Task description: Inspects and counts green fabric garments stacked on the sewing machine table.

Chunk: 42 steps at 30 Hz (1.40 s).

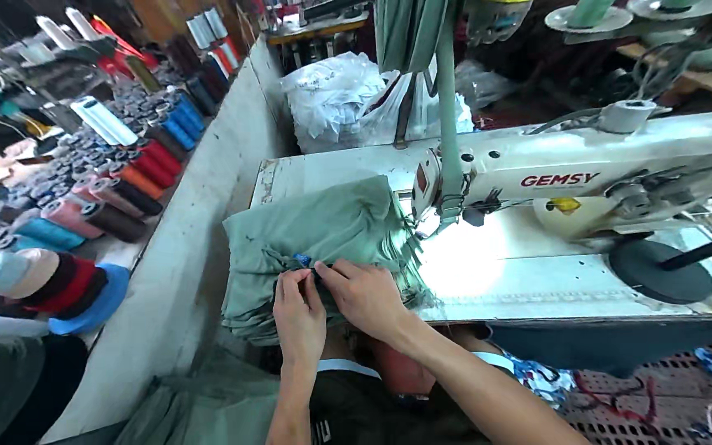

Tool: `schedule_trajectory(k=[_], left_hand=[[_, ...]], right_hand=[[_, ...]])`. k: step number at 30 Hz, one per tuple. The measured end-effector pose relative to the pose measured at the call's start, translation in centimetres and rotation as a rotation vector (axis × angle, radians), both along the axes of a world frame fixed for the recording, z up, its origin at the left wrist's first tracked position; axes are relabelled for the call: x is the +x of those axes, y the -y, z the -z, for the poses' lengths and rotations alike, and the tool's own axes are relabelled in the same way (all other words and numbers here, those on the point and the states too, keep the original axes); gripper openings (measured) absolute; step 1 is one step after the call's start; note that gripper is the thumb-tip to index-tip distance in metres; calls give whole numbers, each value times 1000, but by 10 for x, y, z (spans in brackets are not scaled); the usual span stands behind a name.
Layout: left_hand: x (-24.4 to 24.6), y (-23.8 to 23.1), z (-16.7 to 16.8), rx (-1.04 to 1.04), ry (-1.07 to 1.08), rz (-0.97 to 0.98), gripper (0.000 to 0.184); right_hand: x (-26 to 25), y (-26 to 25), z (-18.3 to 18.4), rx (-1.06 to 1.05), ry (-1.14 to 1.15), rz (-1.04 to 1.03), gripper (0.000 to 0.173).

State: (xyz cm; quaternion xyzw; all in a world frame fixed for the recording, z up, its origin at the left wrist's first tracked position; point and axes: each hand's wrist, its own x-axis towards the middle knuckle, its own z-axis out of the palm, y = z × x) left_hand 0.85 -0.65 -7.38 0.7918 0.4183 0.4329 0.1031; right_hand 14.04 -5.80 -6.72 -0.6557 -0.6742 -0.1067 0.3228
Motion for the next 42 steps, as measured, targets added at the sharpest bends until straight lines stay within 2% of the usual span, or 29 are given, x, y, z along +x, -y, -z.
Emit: schedule_trajectory(k=[9,15,17,24,26,28,29,31,34,38,42], left_hand=[[-3,-3,7,-55,67,21,17],[1,5,3,4,-4,-1,16],[-3,3,1,-32,13,4,18],[-15,3,7,-134,149,91,19],[-17,5,7,-168,155,103,18],[-21,4,7,-221,146,99,17],[-23,3,6,-253,143,103,17],[-24,1,3,-294,142,137,16],[-22,-5,-3,-269,62,212,18],[-17,-15,-14,-176,-245,174,21],[-22,-16,-24,-270,-387,118,23]], right_hand=[[0,12,7,14,22,69,32],[-4,6,11,6,37,-5,35],[-2,6,12,40,7,39,29],[5,7,10,36,-32,83,33],[4,7,5,-41,-79,120,39],[12,6,-8,-296,-186,140,42],[20,2,-13,-398,-274,120,36],[33,-6,-11,-319,-392,111,26],[43,-19,0,-99,-371,218,22],[42,-29,28,-304,-355,312,29],[41,-24,42,-220,-323,294,25]])
